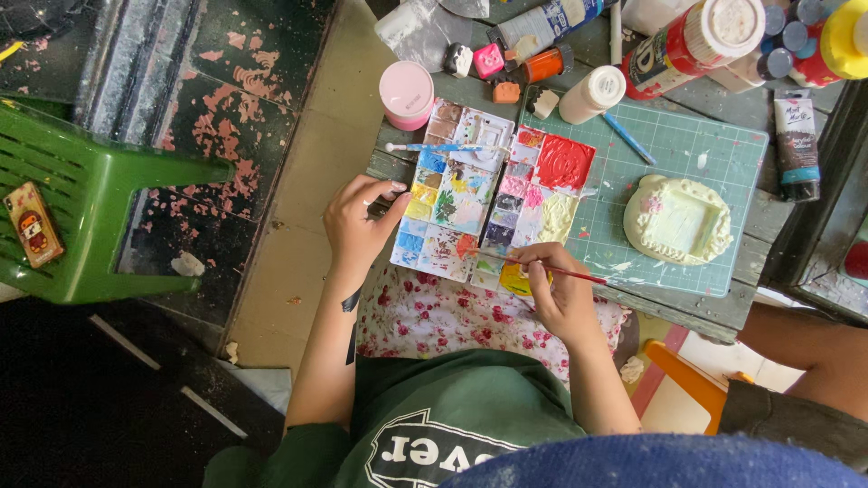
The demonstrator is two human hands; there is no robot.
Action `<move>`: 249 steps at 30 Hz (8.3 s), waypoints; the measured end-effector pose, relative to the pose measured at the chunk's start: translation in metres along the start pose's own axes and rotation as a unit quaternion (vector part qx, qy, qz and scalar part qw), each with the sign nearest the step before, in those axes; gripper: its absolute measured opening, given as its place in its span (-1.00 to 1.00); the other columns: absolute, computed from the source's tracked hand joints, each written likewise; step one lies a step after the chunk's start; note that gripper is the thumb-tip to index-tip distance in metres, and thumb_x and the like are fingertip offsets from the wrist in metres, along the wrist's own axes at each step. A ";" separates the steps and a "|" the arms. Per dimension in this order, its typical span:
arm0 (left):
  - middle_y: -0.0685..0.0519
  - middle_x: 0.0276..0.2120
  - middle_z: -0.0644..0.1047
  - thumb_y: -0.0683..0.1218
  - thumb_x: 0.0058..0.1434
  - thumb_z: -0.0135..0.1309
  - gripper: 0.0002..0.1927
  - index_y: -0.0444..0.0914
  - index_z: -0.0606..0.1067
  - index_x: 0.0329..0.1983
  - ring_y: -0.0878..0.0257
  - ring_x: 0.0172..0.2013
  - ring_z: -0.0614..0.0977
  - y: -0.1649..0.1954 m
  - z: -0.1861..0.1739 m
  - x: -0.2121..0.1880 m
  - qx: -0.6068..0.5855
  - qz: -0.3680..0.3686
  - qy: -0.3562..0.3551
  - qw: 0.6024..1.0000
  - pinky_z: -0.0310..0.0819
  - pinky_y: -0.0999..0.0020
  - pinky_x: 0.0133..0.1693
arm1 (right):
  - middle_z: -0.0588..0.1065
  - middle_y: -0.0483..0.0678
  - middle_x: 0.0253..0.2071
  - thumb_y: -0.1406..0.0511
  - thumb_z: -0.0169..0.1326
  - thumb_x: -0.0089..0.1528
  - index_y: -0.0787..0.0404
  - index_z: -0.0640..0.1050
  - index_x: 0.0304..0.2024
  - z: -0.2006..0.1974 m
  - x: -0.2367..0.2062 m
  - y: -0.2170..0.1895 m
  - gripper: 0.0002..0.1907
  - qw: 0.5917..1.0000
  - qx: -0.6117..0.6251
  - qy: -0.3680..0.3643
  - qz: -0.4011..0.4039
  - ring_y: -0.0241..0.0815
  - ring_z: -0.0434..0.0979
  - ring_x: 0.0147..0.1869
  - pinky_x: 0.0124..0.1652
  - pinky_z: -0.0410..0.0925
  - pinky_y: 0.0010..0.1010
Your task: The person paints a small ceramic dish with a brush, using light green paint from a palette. They dip the brush into a pink container, likely water, to clean it, then mix red and yellow paints on the palette before applying more paint to the dish.
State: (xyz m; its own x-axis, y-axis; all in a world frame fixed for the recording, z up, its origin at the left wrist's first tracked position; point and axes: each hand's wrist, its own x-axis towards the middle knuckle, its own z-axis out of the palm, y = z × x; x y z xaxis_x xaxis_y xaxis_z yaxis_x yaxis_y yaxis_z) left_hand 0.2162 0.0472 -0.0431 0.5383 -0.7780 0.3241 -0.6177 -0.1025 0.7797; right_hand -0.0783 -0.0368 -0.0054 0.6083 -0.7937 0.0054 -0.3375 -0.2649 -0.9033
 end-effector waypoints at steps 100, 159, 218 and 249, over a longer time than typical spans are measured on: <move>0.16 -0.33 0.60 -0.08 0.20 0.37 -0.86 -0.16 0.64 -0.23 0.27 -0.31 0.66 0.002 -0.002 -0.002 -0.007 0.005 -0.003 1.000 0.45 0.37 -0.29 | 0.64 -0.02 -0.33 0.40 -0.01 0.44 0.34 0.49 -0.15 0.016 0.001 0.012 -0.89 0.990 0.013 0.124 0.064 -0.34 0.59 -0.35 -0.26 0.42 -0.52; 0.13 -0.34 0.60 -0.11 0.23 0.34 -0.89 -0.19 0.63 -0.24 0.23 -0.31 0.66 0.001 0.001 -0.004 0.001 0.022 0.005 1.000 0.46 0.35 -0.28 | 0.57 0.07 -0.03 0.38 -0.12 0.46 0.30 0.39 0.04 0.033 0.001 0.013 -0.86 0.965 0.243 0.065 0.076 -0.32 0.59 -0.25 -0.35 0.31 -0.59; 0.17 -0.34 0.58 -0.09 0.22 0.33 -0.89 -0.14 0.63 -0.23 0.21 -0.29 0.64 -0.004 -0.002 -0.002 0.015 0.036 0.019 0.999 0.44 0.31 -0.26 | 0.65 0.13 -0.11 0.26 -0.10 0.46 0.26 0.35 -0.01 0.063 0.064 -0.013 -0.82 0.957 0.226 0.018 0.183 -0.32 0.49 -0.63 -0.58 0.31 -0.55; 0.17 -0.36 0.58 -0.10 0.25 0.32 -0.91 -0.14 0.63 -0.23 0.22 -0.31 0.64 -0.003 -0.002 -0.004 0.008 0.029 0.014 0.999 0.43 0.32 -0.28 | 0.48 -0.07 -0.42 0.33 -0.04 0.44 0.28 0.38 0.00 0.034 0.001 -0.008 -0.85 0.953 0.207 0.004 0.220 -0.35 0.45 -0.58 -0.55 0.22 -0.55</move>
State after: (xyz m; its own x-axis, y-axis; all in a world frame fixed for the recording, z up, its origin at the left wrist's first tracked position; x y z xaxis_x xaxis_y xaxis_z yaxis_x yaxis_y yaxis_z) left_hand 0.2177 0.0518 -0.0454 0.5172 -0.7654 0.3829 -0.6568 -0.0682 0.7509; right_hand -0.0504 -0.0164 -0.0131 0.4669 -0.7825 -0.4119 -0.2454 0.3329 -0.9105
